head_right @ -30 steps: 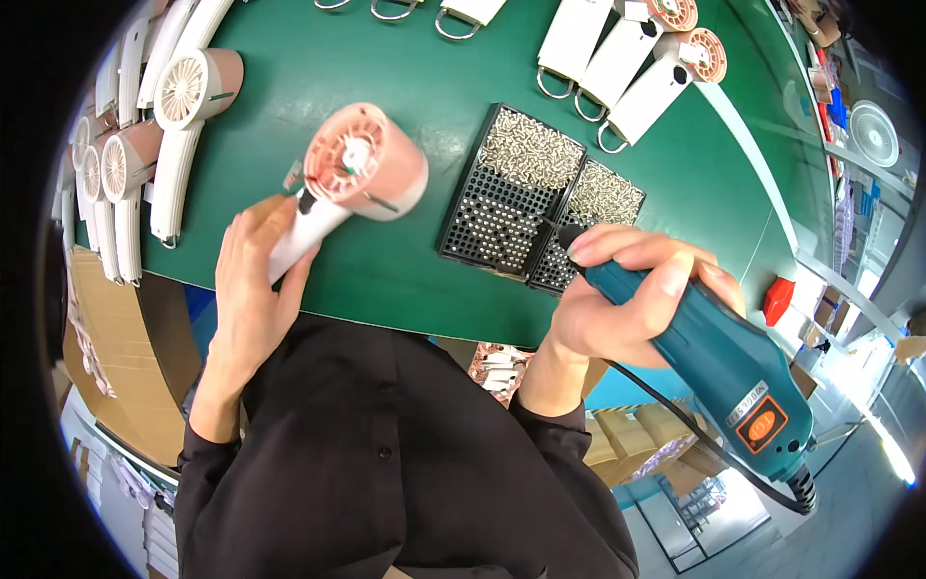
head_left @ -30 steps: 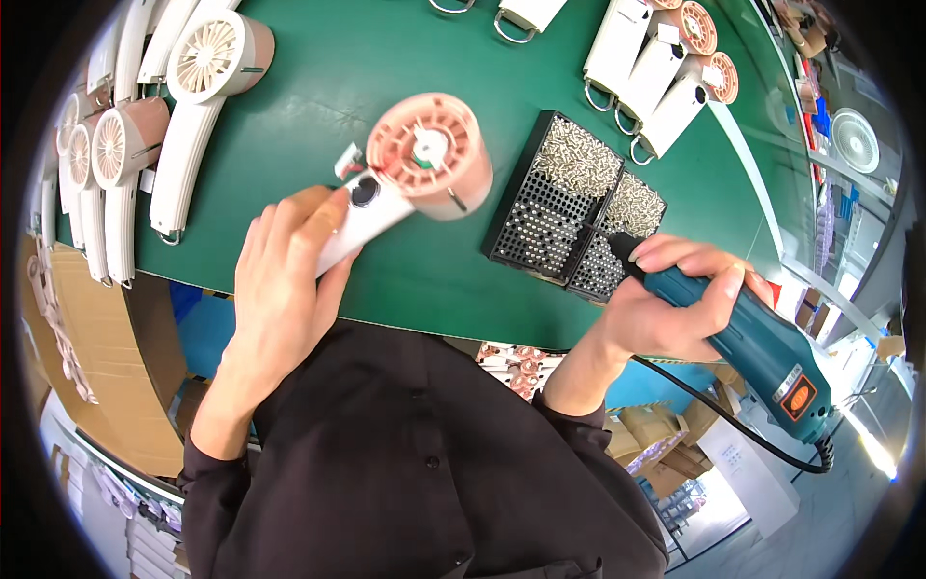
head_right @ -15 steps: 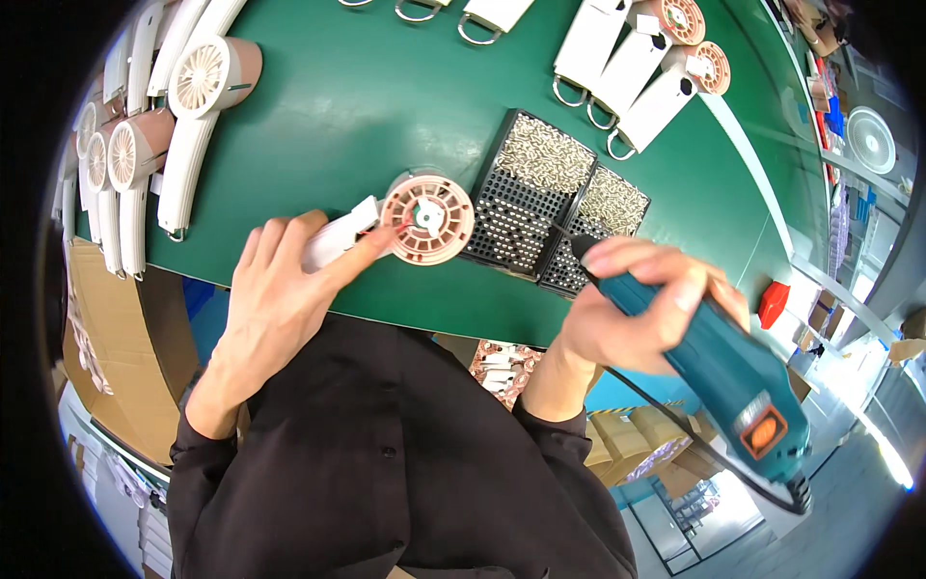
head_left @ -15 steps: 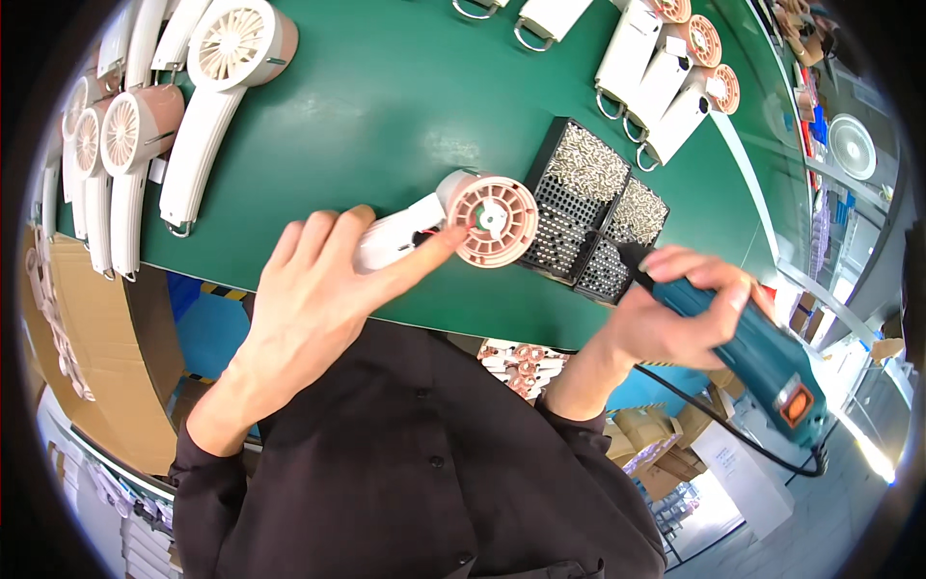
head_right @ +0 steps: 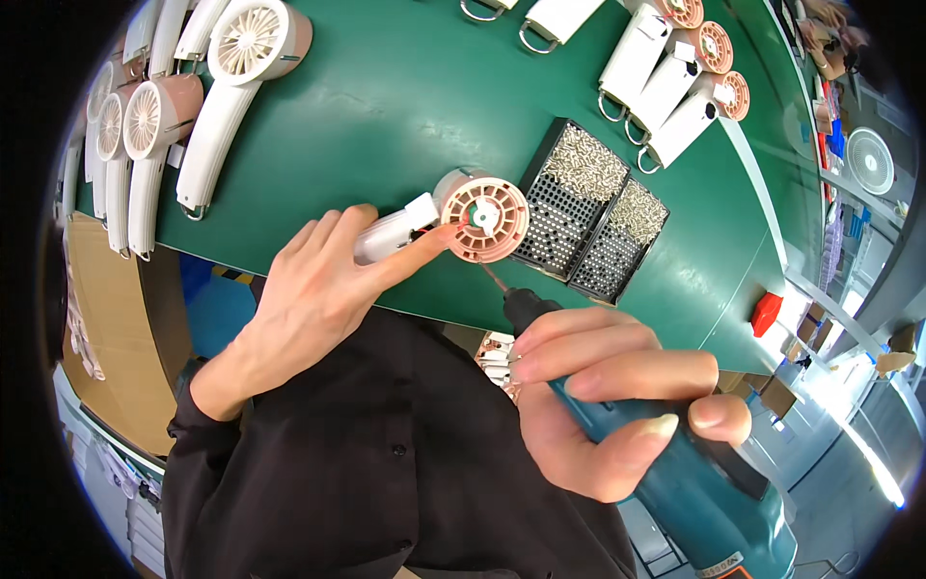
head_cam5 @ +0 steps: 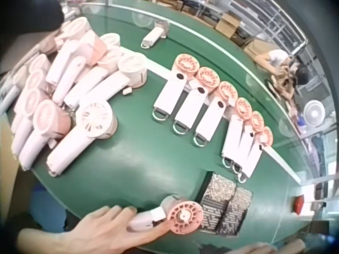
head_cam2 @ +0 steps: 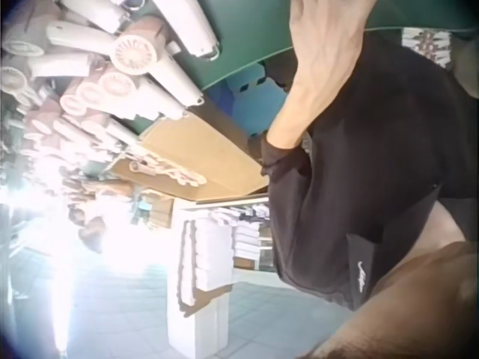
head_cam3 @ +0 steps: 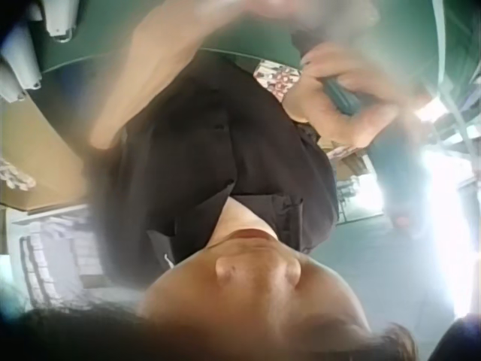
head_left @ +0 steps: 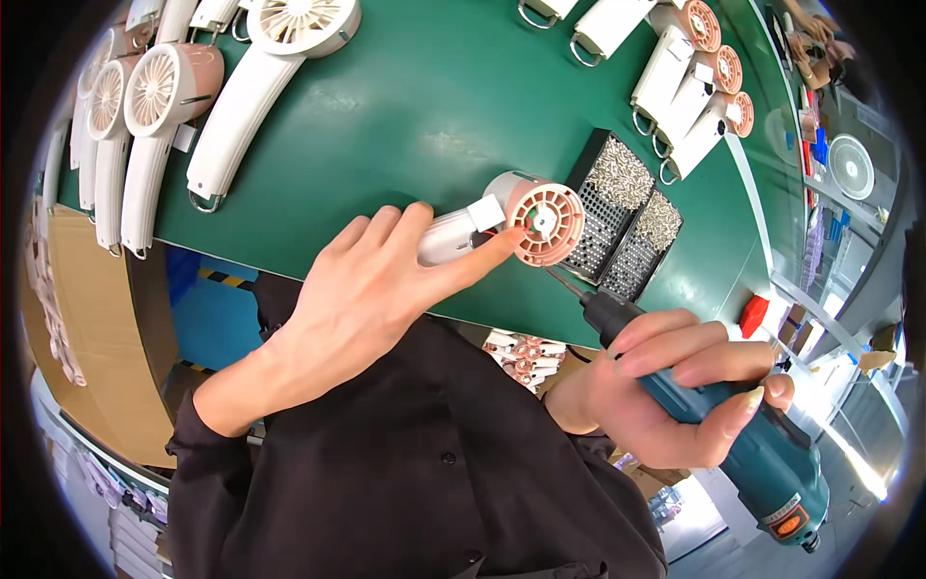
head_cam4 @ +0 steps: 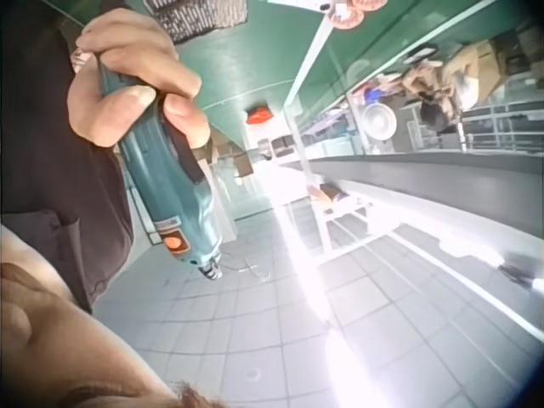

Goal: The person assembles portable fans by picking up fan parts, fastening components and casings using an electric screwdriver, and placing the assembled units on the conveyor belt.

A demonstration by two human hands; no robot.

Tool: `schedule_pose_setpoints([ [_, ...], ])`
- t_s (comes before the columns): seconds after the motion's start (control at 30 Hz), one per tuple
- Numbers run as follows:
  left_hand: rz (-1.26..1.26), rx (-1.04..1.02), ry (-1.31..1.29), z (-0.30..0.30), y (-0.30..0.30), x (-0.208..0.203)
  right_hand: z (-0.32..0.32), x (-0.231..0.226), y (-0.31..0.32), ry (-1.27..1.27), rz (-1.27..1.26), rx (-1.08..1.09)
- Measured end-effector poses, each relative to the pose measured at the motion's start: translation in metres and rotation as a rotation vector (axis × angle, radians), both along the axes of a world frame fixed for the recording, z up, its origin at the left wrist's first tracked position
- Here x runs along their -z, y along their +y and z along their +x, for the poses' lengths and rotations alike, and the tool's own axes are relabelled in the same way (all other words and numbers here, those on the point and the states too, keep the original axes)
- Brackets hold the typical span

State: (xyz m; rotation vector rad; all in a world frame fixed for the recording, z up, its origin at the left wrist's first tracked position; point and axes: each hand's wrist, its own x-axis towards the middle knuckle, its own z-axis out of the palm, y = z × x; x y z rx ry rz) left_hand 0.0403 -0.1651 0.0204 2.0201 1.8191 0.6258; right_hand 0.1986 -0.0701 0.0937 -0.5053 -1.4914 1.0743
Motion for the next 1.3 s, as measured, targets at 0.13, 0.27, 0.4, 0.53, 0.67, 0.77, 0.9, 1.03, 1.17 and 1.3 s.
schedule_pose_setpoints([
  [0.13,-0.085,-0.02,-0.015,-0.001,-0.002,-0.003,-0.004,0.002,-0.002,0.021,-0.041,0.022],
  [0.27,-0.088,-0.032,-0.008,0.003,-0.005,-0.001,-0.006,0.001,-0.002,-0.031,-0.036,0.058],
  [0.4,-0.017,-0.054,0.026,0.007,-0.01,0.005,-0.003,0.001,-0.002,-0.043,-0.03,0.057],
  [0.53,-0.027,-0.049,0.027,0.009,-0.015,0.007,-0.004,0.002,-0.002,-0.015,-0.082,0.034],
  [0.67,-0.04,-0.028,0.048,0.011,-0.014,0.006,-0.001,0.003,-0.002,-0.009,-0.112,0.037],
  [0.77,-0.04,-0.027,0.046,0.011,-0.016,0.007,-0.003,0.006,-0.001,-0.013,-0.125,0.048],
  [0.9,-0.033,-0.027,0.049,0.012,-0.013,0.005,-0.002,0.01,-0.001,-0.054,-0.119,0.098],
  [1.03,-0.072,-0.027,0.038,0.011,-0.013,0.0,-0.008,0.019,-0.005,-0.092,-0.021,0.094],
  [1.17,-0.09,-0.016,-0.024,0.005,-0.01,-0.004,-0.008,0.028,-0.011,-0.132,0.106,-0.002],
  [1.3,-0.098,-0.015,-0.03,0.003,-0.006,-0.004,-0.005,0.033,-0.007,-0.155,0.158,-0.099],
])
